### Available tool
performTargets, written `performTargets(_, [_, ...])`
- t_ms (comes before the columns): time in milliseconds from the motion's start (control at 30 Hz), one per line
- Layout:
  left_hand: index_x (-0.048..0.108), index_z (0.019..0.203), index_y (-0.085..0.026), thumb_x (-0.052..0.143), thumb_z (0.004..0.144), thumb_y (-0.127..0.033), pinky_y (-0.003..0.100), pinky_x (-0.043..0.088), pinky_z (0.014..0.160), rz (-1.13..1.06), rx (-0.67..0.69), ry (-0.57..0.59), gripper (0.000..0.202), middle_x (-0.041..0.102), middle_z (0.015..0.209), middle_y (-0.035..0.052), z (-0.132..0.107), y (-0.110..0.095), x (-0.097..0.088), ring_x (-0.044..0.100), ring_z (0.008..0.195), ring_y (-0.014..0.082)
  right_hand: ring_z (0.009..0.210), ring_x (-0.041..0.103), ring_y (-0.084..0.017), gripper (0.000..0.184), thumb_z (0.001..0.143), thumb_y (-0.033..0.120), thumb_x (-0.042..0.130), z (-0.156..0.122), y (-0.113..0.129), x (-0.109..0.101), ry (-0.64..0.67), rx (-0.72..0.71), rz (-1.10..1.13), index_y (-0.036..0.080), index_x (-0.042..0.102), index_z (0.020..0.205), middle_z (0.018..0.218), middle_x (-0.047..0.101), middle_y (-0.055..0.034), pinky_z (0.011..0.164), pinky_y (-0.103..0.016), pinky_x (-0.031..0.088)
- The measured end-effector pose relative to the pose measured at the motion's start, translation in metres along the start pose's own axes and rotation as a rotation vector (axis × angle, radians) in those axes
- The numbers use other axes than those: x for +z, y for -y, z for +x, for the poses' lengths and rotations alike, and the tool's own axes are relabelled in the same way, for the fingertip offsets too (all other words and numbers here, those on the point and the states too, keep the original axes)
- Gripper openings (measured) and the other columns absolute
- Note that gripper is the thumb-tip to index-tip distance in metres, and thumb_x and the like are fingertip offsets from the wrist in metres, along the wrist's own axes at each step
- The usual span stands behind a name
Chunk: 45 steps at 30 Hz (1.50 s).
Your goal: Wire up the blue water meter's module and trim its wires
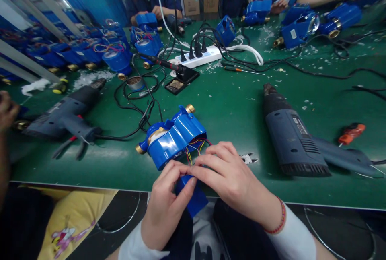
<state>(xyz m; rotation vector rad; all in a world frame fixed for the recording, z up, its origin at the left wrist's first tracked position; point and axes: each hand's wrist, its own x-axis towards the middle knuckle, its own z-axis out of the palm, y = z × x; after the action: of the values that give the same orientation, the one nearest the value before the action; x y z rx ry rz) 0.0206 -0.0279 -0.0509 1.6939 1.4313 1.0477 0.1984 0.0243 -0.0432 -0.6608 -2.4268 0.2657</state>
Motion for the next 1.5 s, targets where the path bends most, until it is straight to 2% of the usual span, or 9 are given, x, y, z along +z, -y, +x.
performTargets(200, [0.060, 0.087, -0.016, 0.051, 0.087, -0.011, 0.023, 0.044, 0.074, 0.002, 0.011, 0.031, 0.011, 0.058, 0.085, 0.0020, -0.001, -0.002, -0.004, 0.057, 0.080, 0.0134, 0.087, 0.051, -0.021, 0.016, 0.096, 0.011, 0.049, 0.003, 0.002, 0.007, -0.067, -0.031, 0.053, 0.017, 0.063, 0.103, 0.090, 0.065, -0.0058, 0.080, -0.038, 0.036])
performTargets(367, [0.057, 0.079, -0.017, 0.051, 0.087, -0.012, 0.023, 0.042, 0.067, 0.008, -0.051, 0.003, 0.011, 0.056, 0.077, -0.0004, -0.003, 0.002, -0.002, 0.054, 0.073, 0.0127, 0.077, 0.053, -0.016, 0.011, 0.093, 0.016, 0.053, 0.002, 0.008, 0.021, -0.372, 0.404, 0.426, 0.020, 0.057, 0.083, 0.079, 0.056, -0.0011, 0.069, -0.029, 0.044])
performTargets(500, [0.058, 0.081, -0.018, 0.051, 0.087, -0.012, 0.023, 0.040, 0.067, 0.010, -0.069, -0.008, 0.012, 0.056, 0.078, -0.0007, -0.004, 0.003, -0.002, 0.054, 0.074, 0.0126, 0.065, 0.050, -0.014, 0.023, 0.096, 0.016, 0.047, -0.004, -0.001, 0.017, -0.522, 0.603, 0.309, 0.020, 0.054, 0.075, 0.071, 0.052, 0.0007, 0.058, -0.025, 0.038])
performTargets(633, [0.058, 0.082, -0.019, 0.052, 0.088, -0.012, 0.022, 0.041, 0.070, 0.009, -0.047, -0.004, 0.011, 0.056, 0.079, -0.0012, -0.005, 0.002, -0.002, 0.054, 0.076, 0.0122, 0.072, 0.051, -0.016, 0.015, 0.090, 0.012, 0.056, -0.008, -0.001, 0.008, -0.447, 0.570, 0.153, 0.018, 0.059, 0.076, 0.074, 0.056, -0.0015, 0.068, -0.029, 0.037])
performTargets(833, [0.060, 0.081, -0.018, 0.052, 0.090, -0.012, 0.021, 0.043, 0.073, -0.001, -0.005, -0.003, 0.013, 0.056, 0.081, 0.0001, -0.003, 0.000, -0.001, 0.056, 0.078, 0.0120, 0.099, 0.052, -0.020, 0.017, 0.091, 0.006, 0.053, -0.003, 0.006, 0.011, -0.073, 0.156, 0.238, 0.016, 0.060, 0.103, 0.104, 0.062, -0.0079, 0.090, -0.038, 0.040])
performTargets(1067, [0.061, 0.084, -0.019, 0.053, 0.089, -0.011, 0.021, 0.044, 0.072, 0.000, 0.038, -0.004, 0.013, 0.055, 0.081, -0.0001, -0.003, 0.000, -0.002, 0.056, 0.078, 0.0120, 0.074, 0.060, -0.016, 0.014, 0.087, 0.011, 0.062, 0.003, 0.016, 0.039, -0.436, 0.529, 0.723, 0.019, 0.065, 0.077, 0.074, 0.064, -0.0008, 0.071, -0.029, 0.048])
performTargets(1267, [0.060, 0.082, -0.019, 0.053, 0.090, -0.011, 0.020, 0.042, 0.073, 0.008, -0.013, -0.043, 0.014, 0.054, 0.080, -0.0016, -0.006, 0.004, -0.003, 0.054, 0.078, 0.0108, 0.077, 0.058, -0.016, 0.019, 0.097, 0.022, 0.050, -0.007, 0.007, 0.029, -0.713, 0.696, 0.665, 0.021, 0.060, 0.081, 0.078, 0.059, -0.0029, 0.069, -0.028, 0.047])
performTargets(1367, [0.062, 0.083, -0.020, 0.055, 0.090, -0.013, 0.019, 0.042, 0.073, 0.012, -0.005, -0.066, 0.012, 0.054, 0.080, -0.0017, -0.007, 0.004, -0.003, 0.054, 0.078, 0.0106, 0.078, 0.057, -0.018, 0.026, 0.097, 0.020, 0.048, -0.010, 0.002, 0.018, -0.571, 0.667, 0.422, 0.020, 0.061, 0.075, 0.077, 0.061, -0.0035, 0.071, -0.031, 0.044])
performTargets(1500, [0.062, 0.084, -0.020, 0.056, 0.089, -0.013, 0.018, 0.043, 0.076, 0.021, 0.016, -0.070, 0.011, 0.054, 0.082, -0.0015, -0.006, 0.004, -0.003, 0.054, 0.081, 0.0106, 0.097, 0.055, -0.020, 0.015, 0.090, 0.012, 0.059, -0.003, 0.008, 0.016, -0.296, 0.397, 0.309, 0.018, 0.063, 0.103, 0.100, 0.064, -0.0059, 0.086, -0.035, 0.041])
